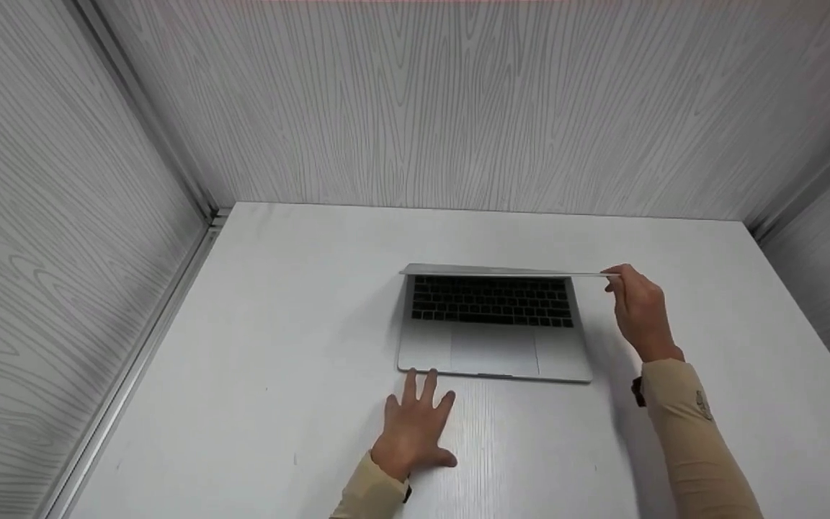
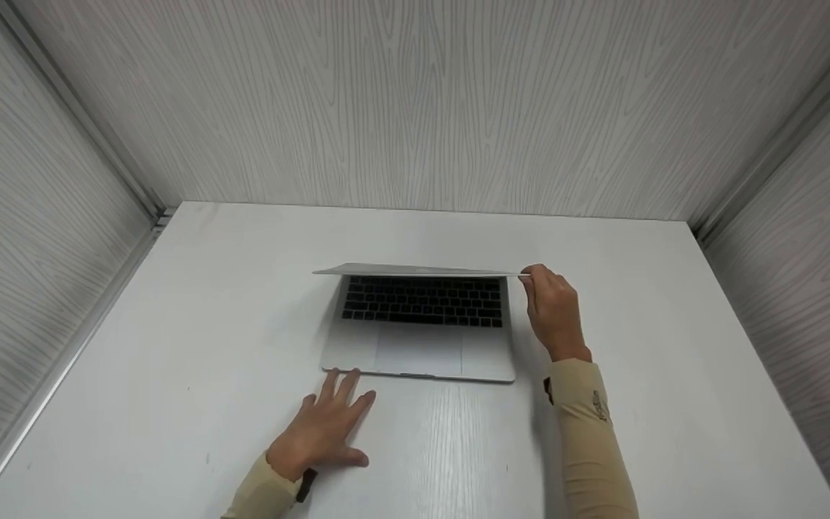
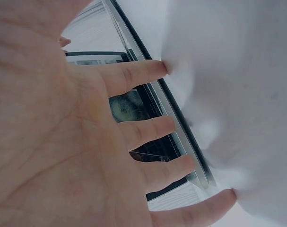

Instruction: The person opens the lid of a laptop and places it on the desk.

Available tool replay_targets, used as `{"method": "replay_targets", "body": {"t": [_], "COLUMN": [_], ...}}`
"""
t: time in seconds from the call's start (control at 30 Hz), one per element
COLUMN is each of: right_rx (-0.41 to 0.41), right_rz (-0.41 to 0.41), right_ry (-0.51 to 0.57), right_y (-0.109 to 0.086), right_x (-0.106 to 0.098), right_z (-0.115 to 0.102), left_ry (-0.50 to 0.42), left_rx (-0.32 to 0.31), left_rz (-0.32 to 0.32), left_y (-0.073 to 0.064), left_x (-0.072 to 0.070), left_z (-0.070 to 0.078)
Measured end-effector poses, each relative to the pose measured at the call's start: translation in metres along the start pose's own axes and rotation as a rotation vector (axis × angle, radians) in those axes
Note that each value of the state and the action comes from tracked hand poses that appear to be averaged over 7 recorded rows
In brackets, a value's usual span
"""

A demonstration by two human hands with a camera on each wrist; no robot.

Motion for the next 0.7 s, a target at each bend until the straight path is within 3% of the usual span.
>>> {"method": "replay_targets", "body": {"t": [0.7], "right_rx": [0.260], "right_rz": [-0.074], "right_ry": [0.014], "right_y": [0.036], "right_x": [0.007], "right_z": [0.034], "left_ry": [-0.033], "left_rx": [-0.001], "left_rz": [-0.022], "left_y": [0.001], "left_x": [0.001], "left_z": [0.001]}}
Point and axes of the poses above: each hand's wrist, its own y-axis towards the middle knuckle, its own x-axis out of the palm, z = x × y, the point moved 9 cm from there along y, towards the middle knuckle, and after that the axes turned 10 degrees about -x, right-handed, at the moved point
